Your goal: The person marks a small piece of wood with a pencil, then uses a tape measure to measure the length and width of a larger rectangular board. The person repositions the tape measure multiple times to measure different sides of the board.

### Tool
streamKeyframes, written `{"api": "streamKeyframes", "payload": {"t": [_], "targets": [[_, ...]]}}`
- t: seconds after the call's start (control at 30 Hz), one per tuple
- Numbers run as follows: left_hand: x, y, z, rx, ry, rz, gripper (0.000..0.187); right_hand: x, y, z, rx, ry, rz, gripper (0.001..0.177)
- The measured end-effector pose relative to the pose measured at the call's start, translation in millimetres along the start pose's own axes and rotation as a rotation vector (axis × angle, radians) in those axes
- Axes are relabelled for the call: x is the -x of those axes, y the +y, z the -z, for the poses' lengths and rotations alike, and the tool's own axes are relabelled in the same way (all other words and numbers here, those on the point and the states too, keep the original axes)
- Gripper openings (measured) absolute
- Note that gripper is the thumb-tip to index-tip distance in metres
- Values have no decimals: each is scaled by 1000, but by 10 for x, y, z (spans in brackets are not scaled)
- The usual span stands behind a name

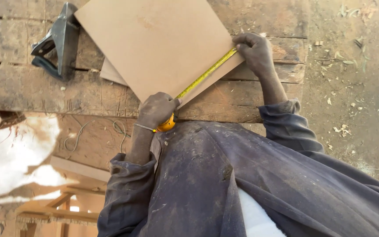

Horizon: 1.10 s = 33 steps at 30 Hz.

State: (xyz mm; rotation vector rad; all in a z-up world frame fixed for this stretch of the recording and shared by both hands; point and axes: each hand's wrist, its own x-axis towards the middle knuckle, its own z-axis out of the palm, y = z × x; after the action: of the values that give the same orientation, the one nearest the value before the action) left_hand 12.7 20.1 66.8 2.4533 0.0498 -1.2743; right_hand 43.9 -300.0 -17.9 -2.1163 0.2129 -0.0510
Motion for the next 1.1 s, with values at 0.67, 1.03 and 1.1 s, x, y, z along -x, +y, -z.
{"api": "streamKeyframes", "payload": {"t": [0.67,1.03,1.1], "targets": [[35,-1005,-120,367,344,45,12,-43,113,-62,85,48,178,18],[-88,-1150,-238,441,353,-93,22,567,-726,-555,-498,-48,135,27],[-81,-1135,-219,410,342,-77,20,729,-786,-797,-630,-368,-15,34]]}}
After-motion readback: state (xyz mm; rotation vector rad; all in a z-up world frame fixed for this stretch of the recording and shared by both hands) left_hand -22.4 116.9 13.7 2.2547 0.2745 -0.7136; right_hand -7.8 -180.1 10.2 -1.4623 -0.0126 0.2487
